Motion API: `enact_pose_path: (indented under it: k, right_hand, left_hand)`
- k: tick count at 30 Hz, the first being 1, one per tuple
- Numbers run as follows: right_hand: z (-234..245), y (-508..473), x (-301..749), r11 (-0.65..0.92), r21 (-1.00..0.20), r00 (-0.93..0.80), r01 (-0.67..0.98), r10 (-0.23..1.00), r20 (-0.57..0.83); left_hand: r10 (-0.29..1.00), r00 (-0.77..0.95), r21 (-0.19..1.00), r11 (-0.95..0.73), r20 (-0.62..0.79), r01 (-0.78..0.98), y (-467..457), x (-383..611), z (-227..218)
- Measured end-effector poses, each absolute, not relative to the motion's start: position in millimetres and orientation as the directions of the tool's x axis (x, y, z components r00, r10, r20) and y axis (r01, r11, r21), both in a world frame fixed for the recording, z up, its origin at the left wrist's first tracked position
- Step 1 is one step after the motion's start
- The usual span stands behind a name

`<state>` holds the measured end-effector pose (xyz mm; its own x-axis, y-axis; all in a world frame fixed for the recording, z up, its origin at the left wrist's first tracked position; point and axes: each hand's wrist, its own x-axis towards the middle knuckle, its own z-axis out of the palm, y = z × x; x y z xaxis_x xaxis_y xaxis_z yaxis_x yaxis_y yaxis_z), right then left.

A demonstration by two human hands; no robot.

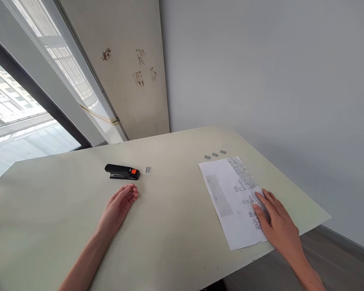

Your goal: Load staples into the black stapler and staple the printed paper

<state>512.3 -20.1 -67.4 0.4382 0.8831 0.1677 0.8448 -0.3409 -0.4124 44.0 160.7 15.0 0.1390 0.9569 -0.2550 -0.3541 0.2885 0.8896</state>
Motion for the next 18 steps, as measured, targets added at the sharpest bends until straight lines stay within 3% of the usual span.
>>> enact_pose_path:
  k: [13, 16, 18]
  right_hand:
    - [-75.4, -19.3, 500.5, -0.214, -0.261, 0.271, 0.941, 0.941, 0.204]
    - [-73.5, -20.6, 468.1, -0.179, -0.249, 0.236, 0.952, 0.945, 0.225]
    - [-70.4, -23.8, 438.1, -0.148, -0.279, 0.216, 0.949, 0.949, 0.231]
  left_hand:
    - [0.965, 0.160, 0.930, 0.247, -0.209, -0.273, 161.6, 44.1, 13.0]
    - [0.978, 0.154, 0.975, 0.164, -0.141, -0.151, 158.7, 47.2, 11.8]
    - [0.987, 0.155, 0.999, 0.048, -0.051, 0.024, 153.4, 50.7, 9.9]
